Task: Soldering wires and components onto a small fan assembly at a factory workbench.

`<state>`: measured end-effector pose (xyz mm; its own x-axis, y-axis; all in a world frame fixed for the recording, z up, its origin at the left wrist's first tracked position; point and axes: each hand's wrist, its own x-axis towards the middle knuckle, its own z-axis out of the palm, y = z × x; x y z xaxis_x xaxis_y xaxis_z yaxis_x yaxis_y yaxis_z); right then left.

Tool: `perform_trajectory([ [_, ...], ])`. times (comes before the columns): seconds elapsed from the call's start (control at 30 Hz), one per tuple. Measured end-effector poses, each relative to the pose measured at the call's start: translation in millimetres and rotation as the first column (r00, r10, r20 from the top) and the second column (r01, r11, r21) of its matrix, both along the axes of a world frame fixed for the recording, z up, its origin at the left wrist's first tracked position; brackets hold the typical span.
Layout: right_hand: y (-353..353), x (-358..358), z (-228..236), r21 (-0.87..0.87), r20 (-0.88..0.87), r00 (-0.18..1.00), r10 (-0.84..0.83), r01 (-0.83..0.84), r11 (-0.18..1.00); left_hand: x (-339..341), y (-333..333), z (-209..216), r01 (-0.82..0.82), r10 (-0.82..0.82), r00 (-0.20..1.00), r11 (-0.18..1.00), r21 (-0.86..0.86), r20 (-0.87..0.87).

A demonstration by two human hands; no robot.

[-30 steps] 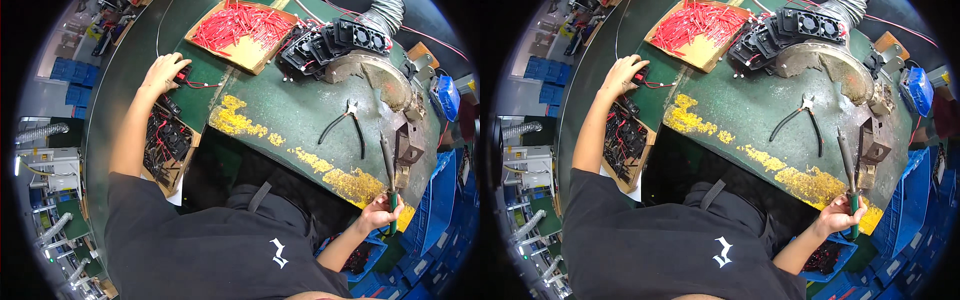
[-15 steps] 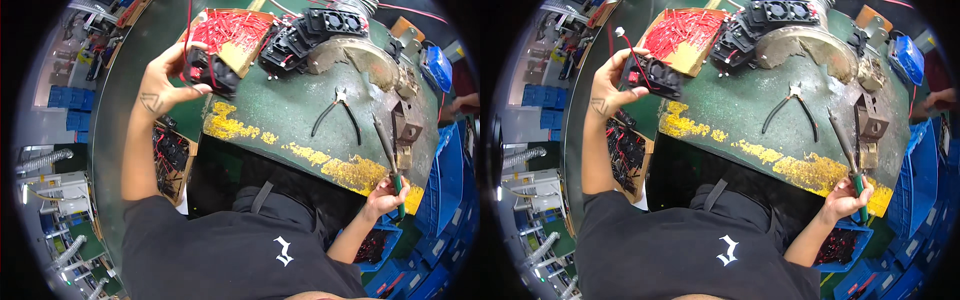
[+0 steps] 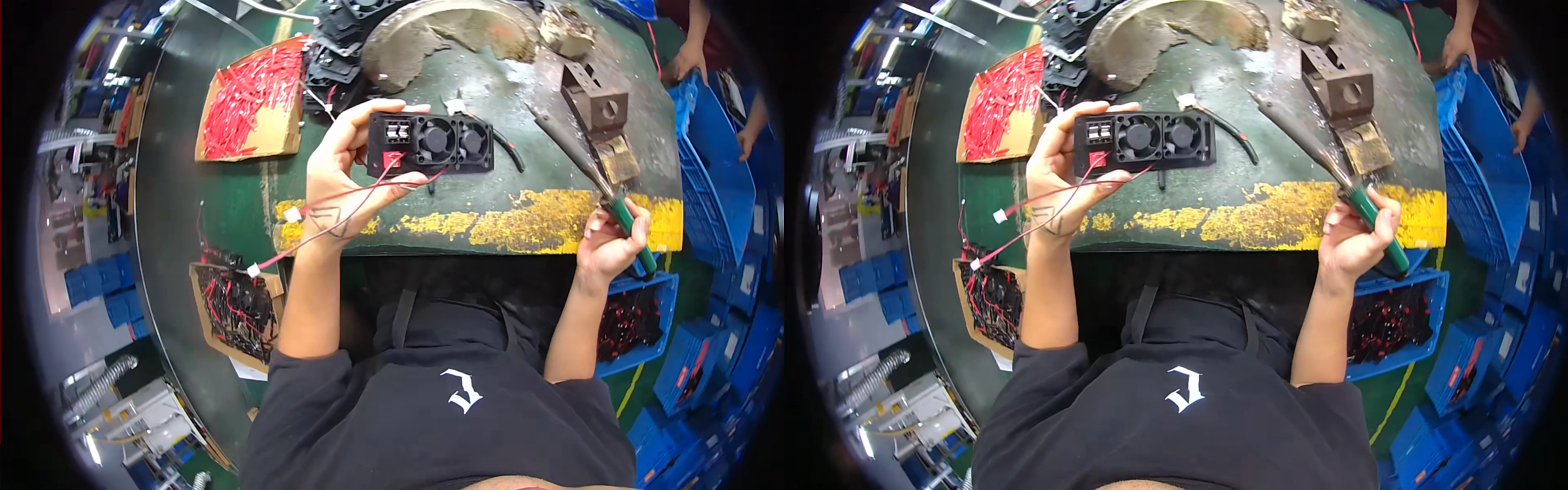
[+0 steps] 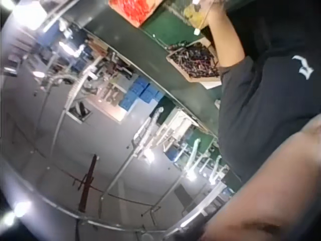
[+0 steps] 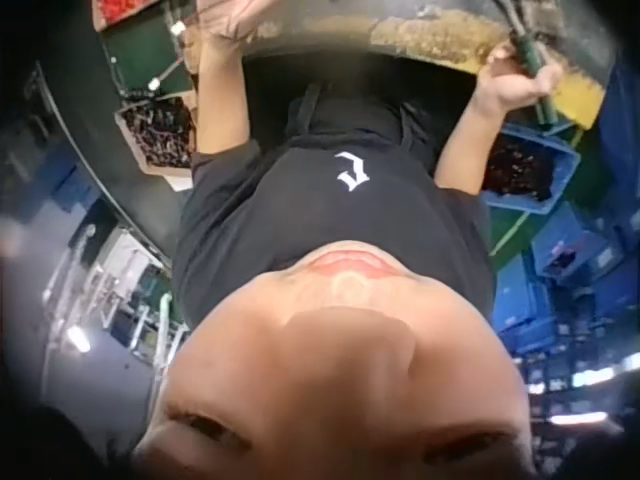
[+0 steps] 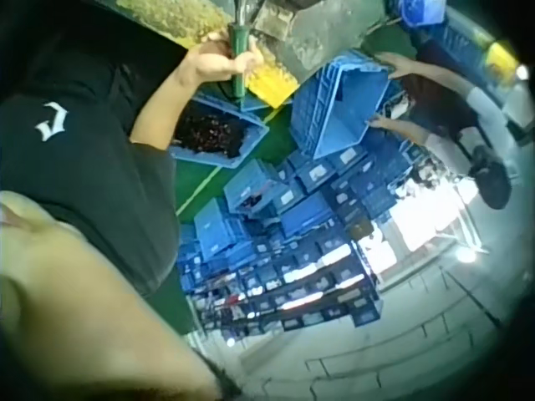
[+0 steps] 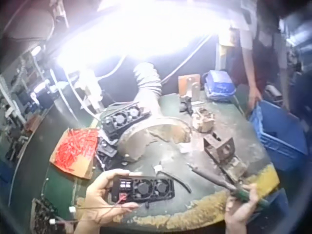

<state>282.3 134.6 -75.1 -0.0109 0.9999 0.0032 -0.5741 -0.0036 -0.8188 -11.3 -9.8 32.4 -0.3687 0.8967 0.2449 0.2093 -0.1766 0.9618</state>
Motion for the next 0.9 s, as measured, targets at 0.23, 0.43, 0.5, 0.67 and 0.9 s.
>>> perform_trajectory([
  [0.23,-2,0,0,-0.026,0.002,1.0,-0.015,0.015,1.0,-23,19,29,0.238,-0.32,0.941,0.86,-0.452,-0.114],
  [0.43,0,2,-3,-0.01,0.004,1.0,-0.025,0.025,1.0,-50,51,36,0.402,-0.581,0.811,0.639,-0.656,-0.07],
  [0.5,0,3,-4,-0.004,0.003,1.0,-0.009,0.009,1.0,-60,66,30,0.507,-0.686,0.725,0.585,-0.633,-0.053],
  [0.67,-1,0,-2,0.008,0.025,0.999,-0.033,0.032,0.999,-53,102,21,0.38,-0.81,0.443,0.558,-0.738,-0.384],
  [0.9,-1,-11,2,-0.011,0.113,0.982,-0.153,0.155,0.988,-50,127,-10,0.381,-0.775,0.567,0.546,-0.746,-0.278],
])
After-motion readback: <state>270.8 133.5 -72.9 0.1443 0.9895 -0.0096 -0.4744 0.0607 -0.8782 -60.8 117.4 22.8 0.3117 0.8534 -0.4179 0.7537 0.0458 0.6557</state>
